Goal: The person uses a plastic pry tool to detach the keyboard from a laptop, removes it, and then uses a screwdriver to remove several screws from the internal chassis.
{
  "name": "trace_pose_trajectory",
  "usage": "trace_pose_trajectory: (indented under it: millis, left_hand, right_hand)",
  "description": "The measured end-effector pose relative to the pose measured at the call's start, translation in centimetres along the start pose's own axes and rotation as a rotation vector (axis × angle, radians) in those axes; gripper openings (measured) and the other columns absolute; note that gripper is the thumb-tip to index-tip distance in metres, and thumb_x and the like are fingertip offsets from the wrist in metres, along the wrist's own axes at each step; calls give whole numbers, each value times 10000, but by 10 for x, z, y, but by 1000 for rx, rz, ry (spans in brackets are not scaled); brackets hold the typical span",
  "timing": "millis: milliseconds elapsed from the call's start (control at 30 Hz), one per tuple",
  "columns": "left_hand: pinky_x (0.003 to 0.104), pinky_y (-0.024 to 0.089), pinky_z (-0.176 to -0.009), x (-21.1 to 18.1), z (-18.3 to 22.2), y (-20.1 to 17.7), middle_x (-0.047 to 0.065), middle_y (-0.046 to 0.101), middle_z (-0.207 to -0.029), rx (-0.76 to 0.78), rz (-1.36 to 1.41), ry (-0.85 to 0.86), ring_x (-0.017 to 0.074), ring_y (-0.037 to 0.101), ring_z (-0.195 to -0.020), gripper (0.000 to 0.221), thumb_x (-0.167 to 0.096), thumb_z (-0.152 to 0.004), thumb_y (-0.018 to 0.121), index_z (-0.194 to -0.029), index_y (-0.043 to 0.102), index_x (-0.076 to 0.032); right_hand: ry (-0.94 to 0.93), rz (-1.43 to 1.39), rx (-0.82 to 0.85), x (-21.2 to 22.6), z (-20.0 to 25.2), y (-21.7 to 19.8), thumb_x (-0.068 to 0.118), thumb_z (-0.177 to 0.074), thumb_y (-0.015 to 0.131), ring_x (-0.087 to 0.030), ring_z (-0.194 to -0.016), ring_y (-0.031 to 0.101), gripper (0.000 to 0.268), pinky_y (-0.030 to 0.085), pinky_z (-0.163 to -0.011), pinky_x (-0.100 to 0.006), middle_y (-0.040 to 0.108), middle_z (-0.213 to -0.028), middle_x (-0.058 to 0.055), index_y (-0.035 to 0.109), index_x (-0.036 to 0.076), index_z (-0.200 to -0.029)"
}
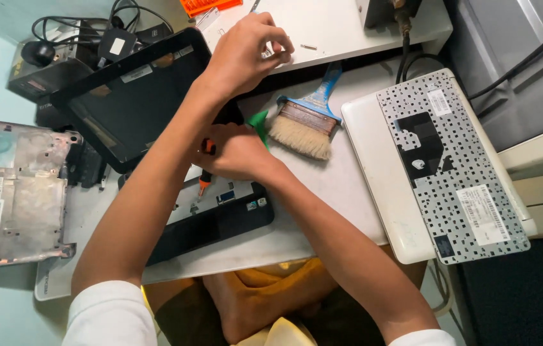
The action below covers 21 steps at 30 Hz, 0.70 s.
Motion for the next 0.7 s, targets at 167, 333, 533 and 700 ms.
trace_pose_trajectory:
  millis: [167, 333, 533, 700]
  left_hand:
    - [386, 574, -732, 10, 0, 14, 25, 625, -1044, -15, 7, -1, 207, 642, -896, 172, -89, -1009, 979, -1122, 941, -213]
    - [379, 575, -721, 13, 4, 8, 42, 630, -1024, -40, 21, 7, 203, 630, -892, 224, -99, -1039, 994, -1253, 952, -148]
    - [380, 500, -779, -28, 29, -55, 87, 595, -1012, -102, 176, 102, 213, 543, -893, 234, 73, -1144, 837, -1365, 842, -4]
    - [386, 470, -854, -58, 118, -112, 94, 636, -1041, -139, 47, -42, 241, 536, -930, 254, 105, -1103, 850, -1341, 868, 17]
  right_hand:
    - [74, -35, 18, -7, -1, 6, 502, -938, 790, -350, -736, 800, 485, 614, -727, -447, 897, -967, -132, 891, 50, -1080]
    - [71, -43, 64, 3, 0, 1, 454, -930, 772, -362, -714, 794, 480, 627, -718, -457, 890, -952, -170, 882, 2, -1047]
    - [66, -37, 90, 6, 2, -8, 464, -925, 741, -339, -764, 776, 378, 604, -759, -455, 864, -889, -77, 832, 121, -1054]
    - [27, -125, -93, 1, 0, -10, 412, -885, 795, -303, -606, 689, 278, 567, -629, -449, 799, -732, -78, 805, 134, -874]
Point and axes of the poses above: each hand's wrist, its own z-axis away from the middle knuckle, its own y-axis out of the palm, x = y × z, the point moved 1 cm from there along -z, towards the middle knuckle
